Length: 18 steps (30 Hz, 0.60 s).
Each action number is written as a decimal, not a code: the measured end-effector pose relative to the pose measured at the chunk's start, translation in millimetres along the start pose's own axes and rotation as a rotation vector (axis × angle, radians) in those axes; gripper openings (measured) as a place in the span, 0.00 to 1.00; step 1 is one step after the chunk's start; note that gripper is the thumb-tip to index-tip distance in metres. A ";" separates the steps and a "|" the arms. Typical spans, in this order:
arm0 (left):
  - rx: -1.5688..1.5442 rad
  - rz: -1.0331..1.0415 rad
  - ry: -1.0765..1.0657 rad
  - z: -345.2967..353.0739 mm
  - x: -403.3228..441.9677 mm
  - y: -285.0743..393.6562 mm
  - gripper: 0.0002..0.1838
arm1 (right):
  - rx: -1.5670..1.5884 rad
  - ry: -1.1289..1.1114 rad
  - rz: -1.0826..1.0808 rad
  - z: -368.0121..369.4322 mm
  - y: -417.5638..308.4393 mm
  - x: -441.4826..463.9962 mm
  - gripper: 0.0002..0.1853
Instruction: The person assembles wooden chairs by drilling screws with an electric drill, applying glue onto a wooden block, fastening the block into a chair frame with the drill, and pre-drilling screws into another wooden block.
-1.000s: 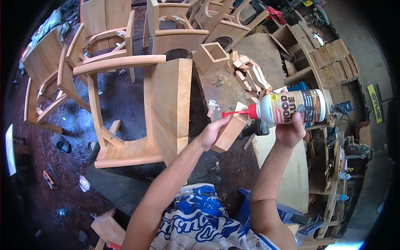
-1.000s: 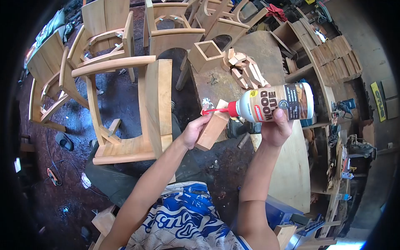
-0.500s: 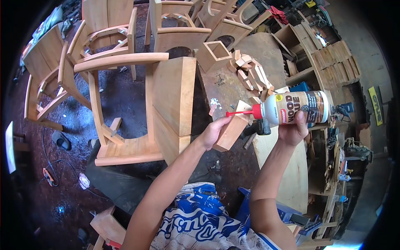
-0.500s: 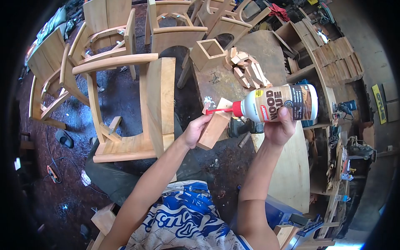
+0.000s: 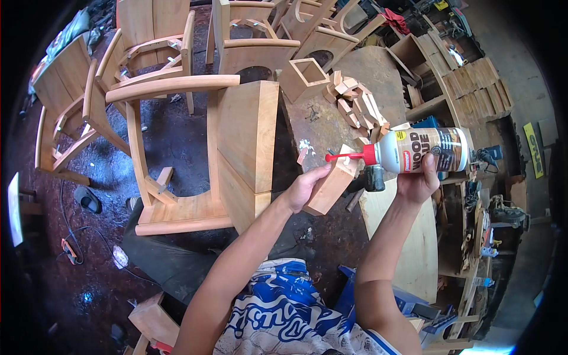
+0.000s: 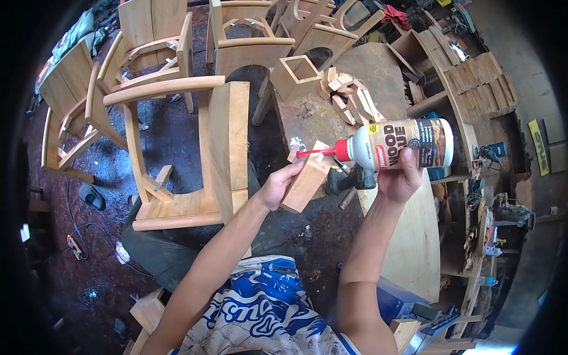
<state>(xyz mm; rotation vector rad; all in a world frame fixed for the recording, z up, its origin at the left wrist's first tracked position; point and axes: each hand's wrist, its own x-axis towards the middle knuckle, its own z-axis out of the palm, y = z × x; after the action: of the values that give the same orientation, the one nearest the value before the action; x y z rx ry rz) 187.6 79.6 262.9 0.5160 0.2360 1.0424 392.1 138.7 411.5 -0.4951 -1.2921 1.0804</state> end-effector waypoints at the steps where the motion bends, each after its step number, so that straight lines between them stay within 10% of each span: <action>1: 0.001 0.003 0.002 -0.5 0.2 -0.6 0.30 | 0.023 0.006 0.001 -3.8 1.6 0.1 0.25; 18: -0.098 0.077 0.136 -2.4 10.2 -10.1 0.31 | 0.280 -0.153 0.102 -3.1 1.3 -13.8 0.45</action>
<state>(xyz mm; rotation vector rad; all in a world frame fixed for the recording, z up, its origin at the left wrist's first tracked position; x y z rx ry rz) 199.3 85.1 256.3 0.3685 0.2852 1.1602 395.7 128.4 402.5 -0.2733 -1.2325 1.3823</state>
